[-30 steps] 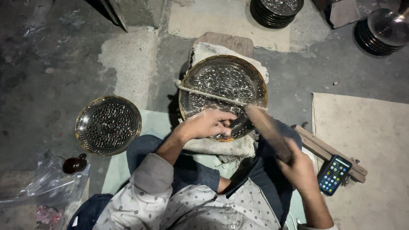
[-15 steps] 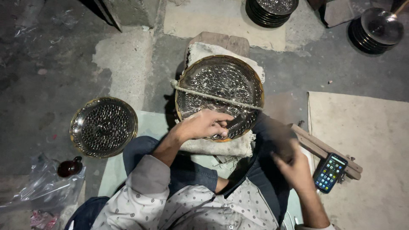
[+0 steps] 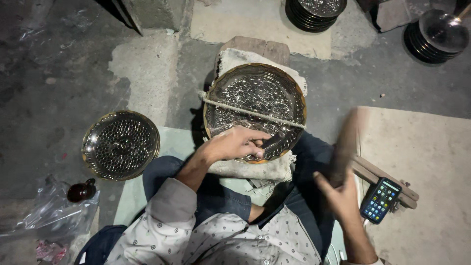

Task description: The person sits cross-legged and uses a hammer and chisel to emboss a decorative pattern on a round metal plate. They repeatedly reposition the chisel and strike it with the hammer, working across the plate's surface.

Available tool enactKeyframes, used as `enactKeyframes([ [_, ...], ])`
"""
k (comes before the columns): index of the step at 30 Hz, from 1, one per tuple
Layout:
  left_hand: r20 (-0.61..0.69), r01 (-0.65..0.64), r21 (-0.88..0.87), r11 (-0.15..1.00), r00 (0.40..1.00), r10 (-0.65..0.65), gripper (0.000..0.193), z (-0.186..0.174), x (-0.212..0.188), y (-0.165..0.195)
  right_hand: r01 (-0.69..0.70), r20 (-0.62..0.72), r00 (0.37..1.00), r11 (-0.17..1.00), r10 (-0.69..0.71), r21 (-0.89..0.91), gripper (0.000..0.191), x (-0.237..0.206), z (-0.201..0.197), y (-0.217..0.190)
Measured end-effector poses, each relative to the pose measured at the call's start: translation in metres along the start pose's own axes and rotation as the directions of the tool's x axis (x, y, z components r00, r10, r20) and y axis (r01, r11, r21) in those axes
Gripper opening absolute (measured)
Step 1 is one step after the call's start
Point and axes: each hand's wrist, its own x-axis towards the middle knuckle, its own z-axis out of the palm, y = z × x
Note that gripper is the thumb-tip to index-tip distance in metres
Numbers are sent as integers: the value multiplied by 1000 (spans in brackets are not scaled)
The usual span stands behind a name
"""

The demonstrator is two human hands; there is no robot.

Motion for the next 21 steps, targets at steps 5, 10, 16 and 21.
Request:
enactKeyframes([
  [5,-2,9,-6,1000,1000,-9,47,0,0,-1,276,-15,961,960,-275,42,62,0,-4,-5],
  [10,17,32,5,999,999,-32,46,-1,0,1,168,48,985,982,-164,-92,62,3,-5,3],
  [16,8,49,-1,999,999,-49,45,-2,-1,0,202,62,978,979,-200,-18,62,2,-8,-2],
  [21,-1,96,-42,994,995,-96,47,0,-3,1,62,58,998,828,-35,-558,74,-3,-20,-11],
])
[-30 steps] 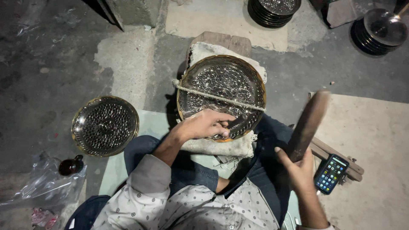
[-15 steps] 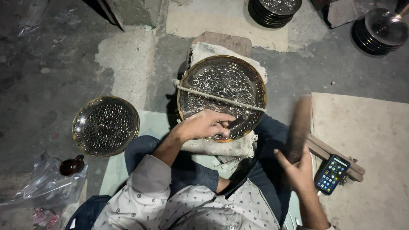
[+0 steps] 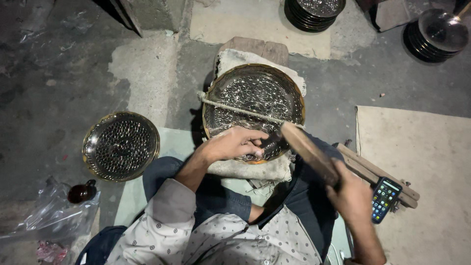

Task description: The person sits cross-legged and uses a hammer and chisel to emboss a decorative pattern on a round metal plate. They repeatedly reposition the chisel and strike it with the hammer, working across the plate's surface.

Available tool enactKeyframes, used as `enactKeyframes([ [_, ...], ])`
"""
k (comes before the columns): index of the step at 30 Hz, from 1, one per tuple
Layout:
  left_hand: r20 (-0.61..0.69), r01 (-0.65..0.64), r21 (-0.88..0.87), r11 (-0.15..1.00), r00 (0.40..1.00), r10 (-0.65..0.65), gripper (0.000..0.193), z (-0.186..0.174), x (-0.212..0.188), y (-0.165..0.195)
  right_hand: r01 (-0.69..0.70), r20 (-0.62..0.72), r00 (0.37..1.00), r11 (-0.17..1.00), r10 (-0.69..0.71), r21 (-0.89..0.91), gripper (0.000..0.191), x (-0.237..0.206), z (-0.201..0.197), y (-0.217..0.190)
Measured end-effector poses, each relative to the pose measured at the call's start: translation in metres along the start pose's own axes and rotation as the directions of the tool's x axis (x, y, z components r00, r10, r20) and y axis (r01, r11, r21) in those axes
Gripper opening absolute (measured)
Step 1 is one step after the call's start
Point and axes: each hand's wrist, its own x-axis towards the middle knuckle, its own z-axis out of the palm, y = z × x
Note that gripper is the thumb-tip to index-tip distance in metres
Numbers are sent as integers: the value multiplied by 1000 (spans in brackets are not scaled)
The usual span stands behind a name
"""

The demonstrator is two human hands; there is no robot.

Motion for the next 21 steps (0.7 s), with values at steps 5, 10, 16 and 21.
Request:
enactKeyframes([
  [5,-36,-33,48,998,999,35,44,1,0,3,-38,-67,990,683,126,730,60,7,6,5],
  [10,-15,-29,42,999,999,30,42,1,1,8,24,-38,999,1000,-24,7,74,2,1,11],
  [16,-4,7,-157,988,1000,-7,37,2,2,12,39,-105,994,982,-20,183,71,-5,-3,9],
  [21,-8,-51,60,997,999,52,46,4,5,16,149,-154,982,957,-113,249,77,2,4,12],
])
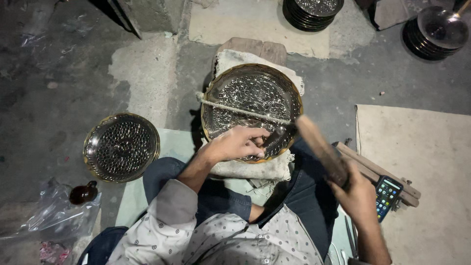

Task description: The person sits cross-legged and uses a hammer and chisel to emboss a decorative pattern on a round metal plate. They repeatedly reposition the chisel and strike it with the hammer, working across the plate's surface.

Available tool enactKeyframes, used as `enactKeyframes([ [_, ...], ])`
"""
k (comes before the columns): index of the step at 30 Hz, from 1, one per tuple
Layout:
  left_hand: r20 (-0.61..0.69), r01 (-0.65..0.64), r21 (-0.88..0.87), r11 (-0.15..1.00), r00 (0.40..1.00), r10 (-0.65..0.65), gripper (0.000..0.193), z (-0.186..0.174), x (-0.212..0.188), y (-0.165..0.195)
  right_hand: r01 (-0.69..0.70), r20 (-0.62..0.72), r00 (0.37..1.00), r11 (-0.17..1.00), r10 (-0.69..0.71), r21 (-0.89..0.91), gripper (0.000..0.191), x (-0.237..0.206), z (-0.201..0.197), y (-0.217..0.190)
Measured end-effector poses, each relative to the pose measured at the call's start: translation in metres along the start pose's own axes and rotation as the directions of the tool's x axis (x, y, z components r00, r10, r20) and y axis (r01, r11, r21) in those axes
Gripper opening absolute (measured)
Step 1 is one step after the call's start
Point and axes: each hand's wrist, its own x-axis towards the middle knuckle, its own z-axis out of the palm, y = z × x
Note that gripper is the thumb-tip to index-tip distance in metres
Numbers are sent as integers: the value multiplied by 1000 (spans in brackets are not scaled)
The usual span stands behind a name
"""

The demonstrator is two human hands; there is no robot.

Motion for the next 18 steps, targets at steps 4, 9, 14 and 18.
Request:
enactKeyframes([
  [4,-3,24,24,999,1000,-24,47,-2,-1,2,-40,-84,991,820,107,571,75,9,9,-6],
  [9,7,10,96,995,1000,-11,47,-2,0,0,-181,213,958,982,190,-63,82,17,2,-14],
  [14,12,35,33,999,999,-35,49,1,0,-5,3,123,992,988,16,-152,80,14,6,-11],
  [18,-5,22,51,998,1000,-22,50,1,1,-7,-112,134,988,945,73,307,82,11,13,-5],
])
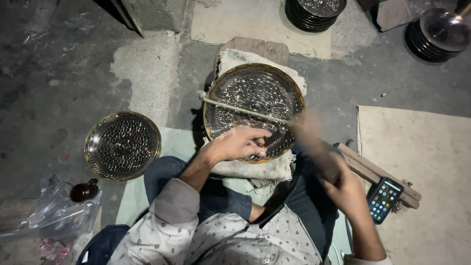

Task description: The person sits cross-legged and uses a hammer and chisel to emboss a decorative pattern on a round metal plate. They repeatedly reposition the chisel and strike it with the hammer, working across the plate's surface.

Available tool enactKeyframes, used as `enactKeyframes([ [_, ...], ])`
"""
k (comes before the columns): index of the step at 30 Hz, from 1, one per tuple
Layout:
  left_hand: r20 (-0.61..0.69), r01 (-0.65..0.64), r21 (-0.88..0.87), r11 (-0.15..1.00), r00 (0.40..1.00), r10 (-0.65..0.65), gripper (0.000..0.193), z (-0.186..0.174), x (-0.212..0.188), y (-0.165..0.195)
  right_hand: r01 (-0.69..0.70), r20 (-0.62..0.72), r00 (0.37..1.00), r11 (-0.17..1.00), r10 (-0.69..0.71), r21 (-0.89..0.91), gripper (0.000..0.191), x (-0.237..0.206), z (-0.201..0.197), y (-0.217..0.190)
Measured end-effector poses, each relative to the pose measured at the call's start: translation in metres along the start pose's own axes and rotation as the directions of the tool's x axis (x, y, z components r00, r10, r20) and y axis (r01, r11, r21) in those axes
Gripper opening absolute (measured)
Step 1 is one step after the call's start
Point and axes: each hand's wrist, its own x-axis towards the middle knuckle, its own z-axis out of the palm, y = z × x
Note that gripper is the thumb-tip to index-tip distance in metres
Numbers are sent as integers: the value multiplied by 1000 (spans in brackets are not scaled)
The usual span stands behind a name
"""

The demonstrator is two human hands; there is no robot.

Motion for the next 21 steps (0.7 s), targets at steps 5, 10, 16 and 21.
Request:
enactKeyframes([
  [5,11,6,-20,1000,1000,-5,51,-1,0,1,78,-14,997,996,-79,-52,74,-3,-1,4],
  [10,25,23,-70,997,999,-22,51,0,-1,3,33,-2,999,918,-37,-394,83,-10,-3,2],
  [16,31,24,-80,996,999,-21,49,-3,-2,4,44,-37,997,924,-62,-381,77,-14,-1,0],
  [21,33,34,-87,996,999,-31,49,-3,-3,4,29,-74,997,997,-34,-65,76,-14,3,-1],
])
